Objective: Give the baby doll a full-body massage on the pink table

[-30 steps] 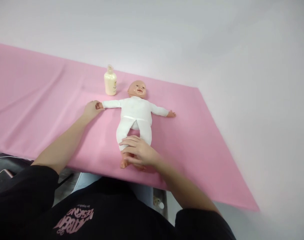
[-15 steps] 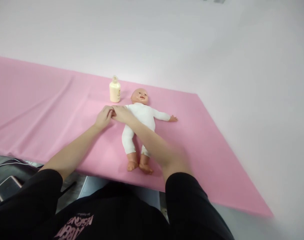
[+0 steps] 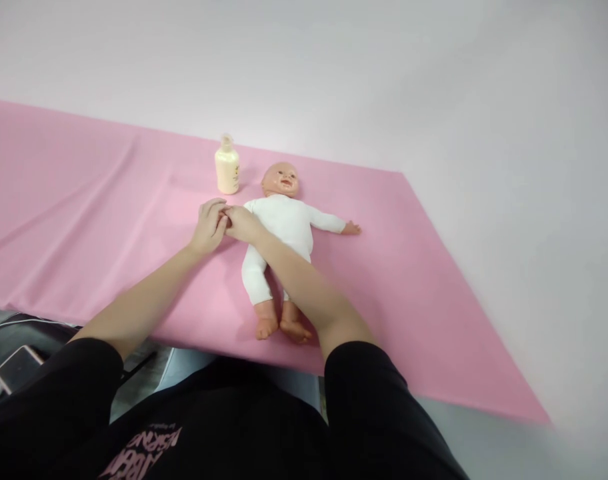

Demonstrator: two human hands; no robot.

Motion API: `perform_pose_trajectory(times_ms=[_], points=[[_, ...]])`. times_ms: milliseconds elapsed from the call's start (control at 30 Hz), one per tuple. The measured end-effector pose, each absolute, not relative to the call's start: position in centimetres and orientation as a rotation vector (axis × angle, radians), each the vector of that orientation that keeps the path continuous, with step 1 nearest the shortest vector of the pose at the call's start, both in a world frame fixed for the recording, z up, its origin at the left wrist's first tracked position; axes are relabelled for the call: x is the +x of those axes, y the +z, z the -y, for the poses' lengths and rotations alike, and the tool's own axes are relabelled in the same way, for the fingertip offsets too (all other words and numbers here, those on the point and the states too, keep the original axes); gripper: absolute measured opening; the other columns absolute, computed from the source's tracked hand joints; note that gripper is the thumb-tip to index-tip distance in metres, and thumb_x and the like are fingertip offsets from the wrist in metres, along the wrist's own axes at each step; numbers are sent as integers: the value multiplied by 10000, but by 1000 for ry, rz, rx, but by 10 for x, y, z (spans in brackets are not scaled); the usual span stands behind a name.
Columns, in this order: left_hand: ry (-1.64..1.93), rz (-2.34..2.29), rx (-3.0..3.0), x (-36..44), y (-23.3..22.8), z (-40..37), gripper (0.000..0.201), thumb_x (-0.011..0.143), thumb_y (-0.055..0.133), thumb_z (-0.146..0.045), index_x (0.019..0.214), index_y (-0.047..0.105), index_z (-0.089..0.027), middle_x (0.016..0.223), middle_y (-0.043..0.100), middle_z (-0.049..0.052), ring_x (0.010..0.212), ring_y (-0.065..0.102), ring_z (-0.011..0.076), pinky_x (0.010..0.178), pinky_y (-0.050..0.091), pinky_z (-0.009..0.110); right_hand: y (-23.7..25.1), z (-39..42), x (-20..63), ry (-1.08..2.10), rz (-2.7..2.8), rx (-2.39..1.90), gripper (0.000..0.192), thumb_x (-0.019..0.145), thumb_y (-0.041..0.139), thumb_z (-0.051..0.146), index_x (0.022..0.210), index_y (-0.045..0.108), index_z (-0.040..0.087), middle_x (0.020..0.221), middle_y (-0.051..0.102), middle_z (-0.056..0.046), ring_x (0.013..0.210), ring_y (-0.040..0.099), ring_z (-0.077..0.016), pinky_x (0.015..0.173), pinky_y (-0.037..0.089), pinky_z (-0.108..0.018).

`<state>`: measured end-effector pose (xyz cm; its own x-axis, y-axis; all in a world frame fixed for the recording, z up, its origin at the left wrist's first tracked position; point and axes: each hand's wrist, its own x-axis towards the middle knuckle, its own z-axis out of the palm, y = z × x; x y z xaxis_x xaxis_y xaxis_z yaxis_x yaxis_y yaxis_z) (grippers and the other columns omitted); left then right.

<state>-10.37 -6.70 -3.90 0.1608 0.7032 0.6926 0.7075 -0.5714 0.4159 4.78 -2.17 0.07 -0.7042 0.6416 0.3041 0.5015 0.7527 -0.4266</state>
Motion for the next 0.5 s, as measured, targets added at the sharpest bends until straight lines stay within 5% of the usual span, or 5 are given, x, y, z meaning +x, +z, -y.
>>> perform_pose_trajectory(times_ms=[500], points=[[-1467,1412,-2627,-101,-27,75,611,1078,234,-591,1398,520,-155,1403,624,195,1367,569,282,1206,432,473,8,32,50,128,2586,-1142,282,918,597,286,1028,793,116,1004,813,-169,929,758,-309,775,492,-332]])
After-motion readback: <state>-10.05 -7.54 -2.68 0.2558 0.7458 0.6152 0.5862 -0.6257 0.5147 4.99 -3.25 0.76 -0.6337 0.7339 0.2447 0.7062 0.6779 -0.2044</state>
